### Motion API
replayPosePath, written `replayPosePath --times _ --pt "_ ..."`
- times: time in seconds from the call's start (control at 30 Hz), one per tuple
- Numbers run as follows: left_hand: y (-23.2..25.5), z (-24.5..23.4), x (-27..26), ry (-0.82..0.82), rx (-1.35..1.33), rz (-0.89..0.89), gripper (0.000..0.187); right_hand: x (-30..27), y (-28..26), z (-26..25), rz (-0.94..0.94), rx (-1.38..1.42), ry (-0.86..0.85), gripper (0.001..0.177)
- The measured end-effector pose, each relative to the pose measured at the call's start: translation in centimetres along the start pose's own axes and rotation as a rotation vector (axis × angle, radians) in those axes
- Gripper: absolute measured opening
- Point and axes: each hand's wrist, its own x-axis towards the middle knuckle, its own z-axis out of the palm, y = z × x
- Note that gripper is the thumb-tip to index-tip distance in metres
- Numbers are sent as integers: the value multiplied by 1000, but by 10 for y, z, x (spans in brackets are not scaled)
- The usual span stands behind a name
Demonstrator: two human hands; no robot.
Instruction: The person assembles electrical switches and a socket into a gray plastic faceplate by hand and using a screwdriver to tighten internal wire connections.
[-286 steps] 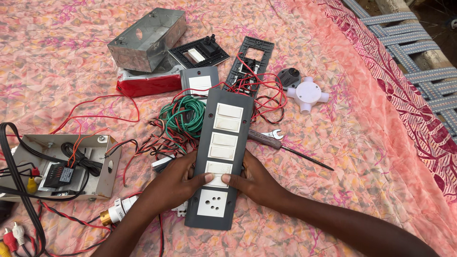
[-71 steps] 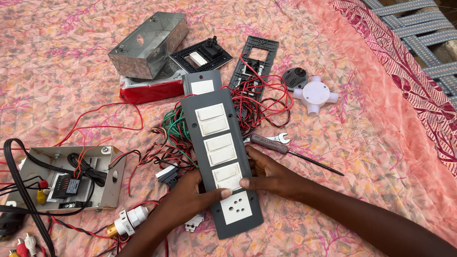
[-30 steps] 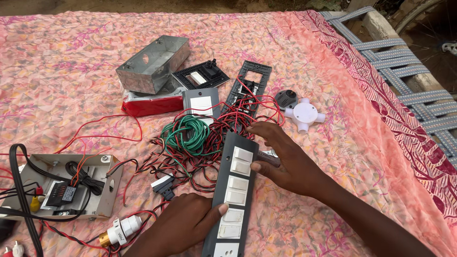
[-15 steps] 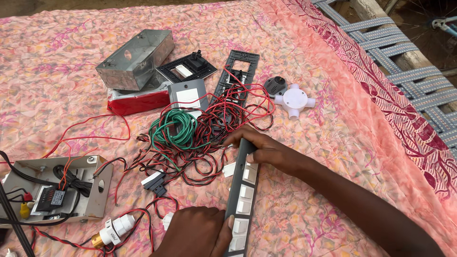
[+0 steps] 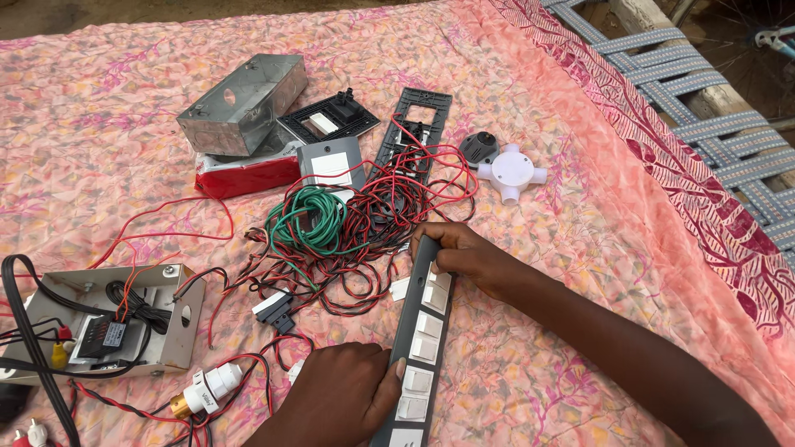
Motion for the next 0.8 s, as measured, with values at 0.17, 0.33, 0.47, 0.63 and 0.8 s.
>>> replayPosePath --times 0.17,0.33,0.47,0.63,0.8 --pt "7 -5 0 -29 -7 -119 46 4 11 0 35 50 37 23" --pt "13 -45 -1 -224 -184 -185 52 4 7 -6 -8 90 109 19" --pt "10 -68 -6 -291 -323 -256 52 -3 -5 -21 -188 124 286 13" --pt "0 -71 2 -321 -330 -192 54 4 5 -33 -428 292 507 14" --pt "11 -51 -5 -460 -98 -365 103 0 22 -28 -451 333 536 10"
